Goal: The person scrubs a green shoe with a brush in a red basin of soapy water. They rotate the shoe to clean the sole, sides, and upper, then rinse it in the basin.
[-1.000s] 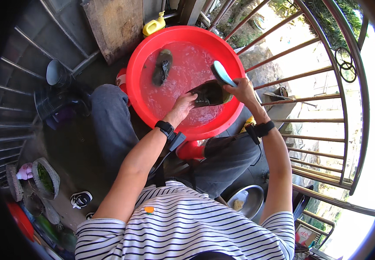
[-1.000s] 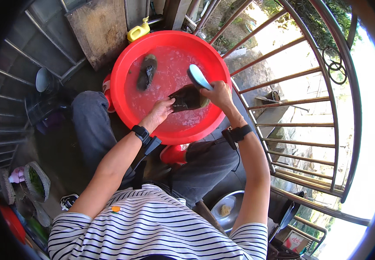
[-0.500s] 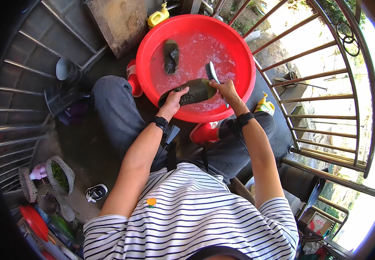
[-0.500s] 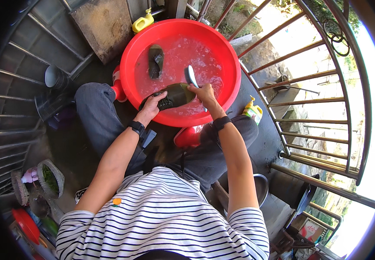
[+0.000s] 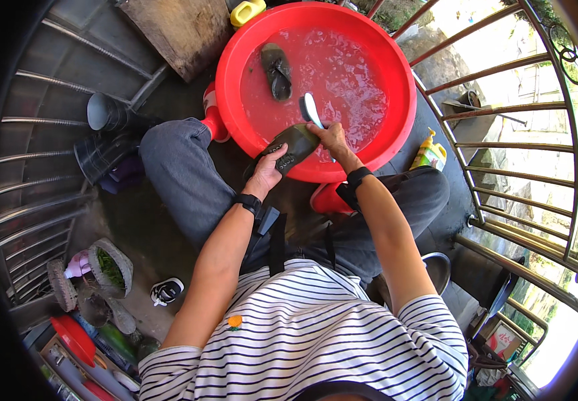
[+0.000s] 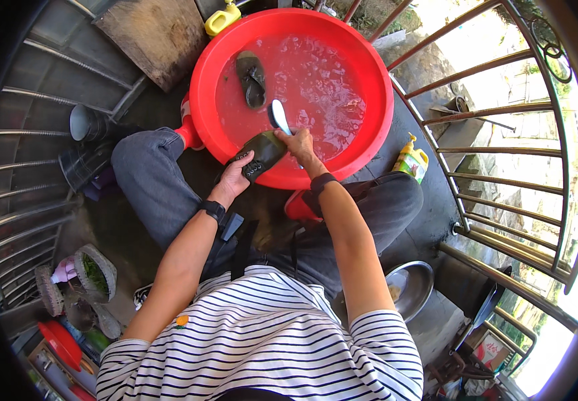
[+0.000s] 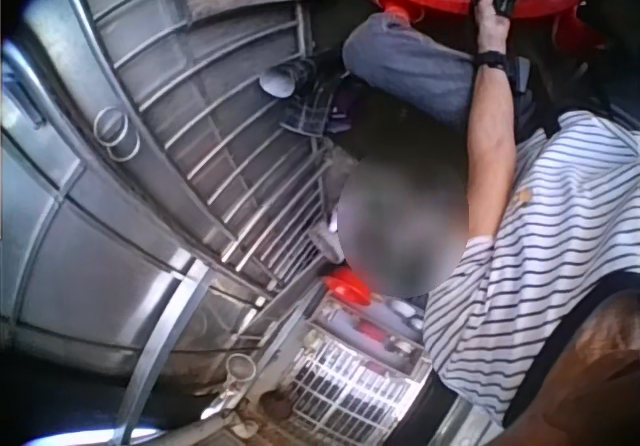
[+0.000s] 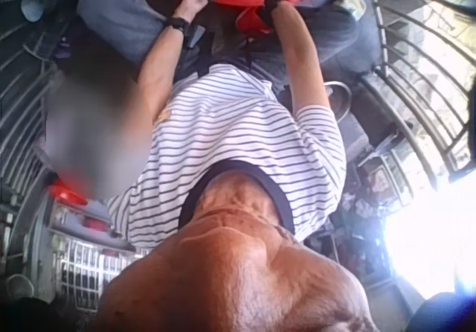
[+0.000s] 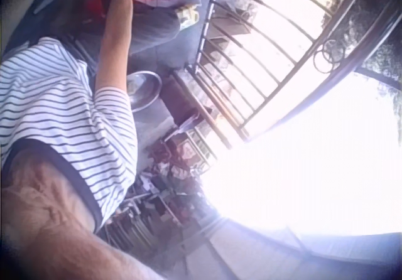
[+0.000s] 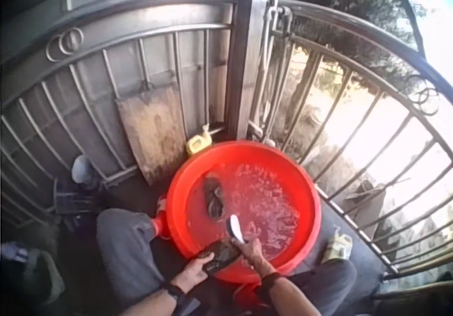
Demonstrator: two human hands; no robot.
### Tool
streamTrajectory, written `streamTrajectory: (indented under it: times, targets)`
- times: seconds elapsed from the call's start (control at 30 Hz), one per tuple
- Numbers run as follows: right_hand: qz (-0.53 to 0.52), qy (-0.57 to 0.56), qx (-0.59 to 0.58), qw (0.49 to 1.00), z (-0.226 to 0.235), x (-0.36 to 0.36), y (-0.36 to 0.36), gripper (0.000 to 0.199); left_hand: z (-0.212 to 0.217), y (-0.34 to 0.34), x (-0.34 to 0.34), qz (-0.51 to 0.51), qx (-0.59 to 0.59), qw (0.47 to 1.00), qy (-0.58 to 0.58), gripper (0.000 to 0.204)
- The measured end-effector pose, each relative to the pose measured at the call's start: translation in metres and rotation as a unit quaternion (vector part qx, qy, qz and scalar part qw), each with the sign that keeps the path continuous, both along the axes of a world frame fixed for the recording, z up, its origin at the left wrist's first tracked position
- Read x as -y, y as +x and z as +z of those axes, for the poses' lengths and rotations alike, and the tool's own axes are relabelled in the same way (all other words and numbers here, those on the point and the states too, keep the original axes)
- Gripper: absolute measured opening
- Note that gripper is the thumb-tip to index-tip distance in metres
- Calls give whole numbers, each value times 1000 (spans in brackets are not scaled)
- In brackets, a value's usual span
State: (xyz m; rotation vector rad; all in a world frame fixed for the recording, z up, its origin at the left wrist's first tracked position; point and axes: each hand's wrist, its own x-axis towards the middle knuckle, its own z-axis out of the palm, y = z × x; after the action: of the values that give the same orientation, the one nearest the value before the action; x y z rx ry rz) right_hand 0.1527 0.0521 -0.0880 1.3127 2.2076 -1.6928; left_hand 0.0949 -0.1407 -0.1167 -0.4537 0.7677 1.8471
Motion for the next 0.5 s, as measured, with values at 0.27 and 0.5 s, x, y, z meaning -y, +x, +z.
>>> streamTrajectory:
  times: [0.27, 0.5]
  targets:
    - [-31, 187, 59, 980, -36, -15, 8, 51, -23, 17, -8, 78, -70, 987, -121, 26]
    - [138, 131, -13, 982, -23, 11, 31, 41, -21, 14, -9, 70, -71, 986, -131, 29]
